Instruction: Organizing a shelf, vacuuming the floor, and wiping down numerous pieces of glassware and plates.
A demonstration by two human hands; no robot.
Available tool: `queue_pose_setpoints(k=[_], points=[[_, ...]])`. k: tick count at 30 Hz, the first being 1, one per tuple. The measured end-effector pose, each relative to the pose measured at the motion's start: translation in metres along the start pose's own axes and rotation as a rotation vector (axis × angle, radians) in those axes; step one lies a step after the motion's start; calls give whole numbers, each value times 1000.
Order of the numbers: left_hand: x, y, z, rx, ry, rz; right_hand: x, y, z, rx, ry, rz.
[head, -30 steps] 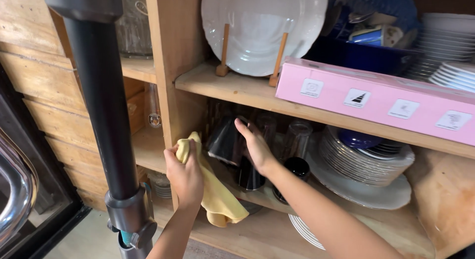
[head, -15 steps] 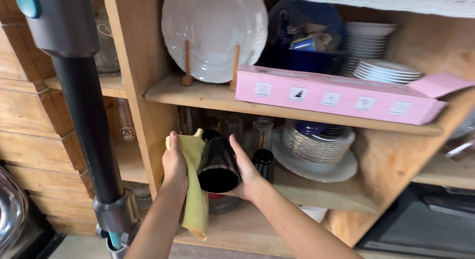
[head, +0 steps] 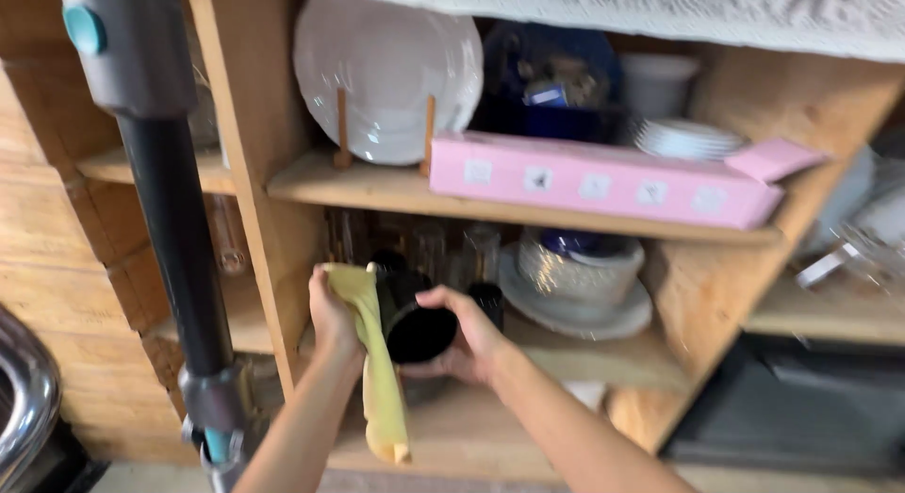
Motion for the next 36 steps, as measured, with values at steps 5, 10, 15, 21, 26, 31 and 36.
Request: queue_pose_setpoints(k=[5,10,15,21,26,31,36], points=[[-40,30,38,-180,-159,-387,-36,28,-9,-41,32,65],[-30,8,22,-30,-83,-134,-65,21,-19,8,209,-38],[-4,3,-6,-136,-203,-62,-126,17,-50,-160,596,195],[26,23,-4,-359,-508,-54,-108,-15,-73,-413,534,230],[41,23,6,-556,-538,-57,-100,-26,-78,-590,301,-200],[28,36,-8,-403,-531,25,-130,-32,-94,-548,744,-181],[29,42,-15,-273,-461,-48,-110,-26,-117,-303,922,-86]])
Point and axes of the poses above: each hand's wrist, its own x-axis away from the middle knuckle, its own y-axis out of the back of the hand, z = x × y, the point moved 3 cm from there along -x, towards the middle knuckle, and after that the axes turned 8 degrees about -y, right-handed, at the moved point
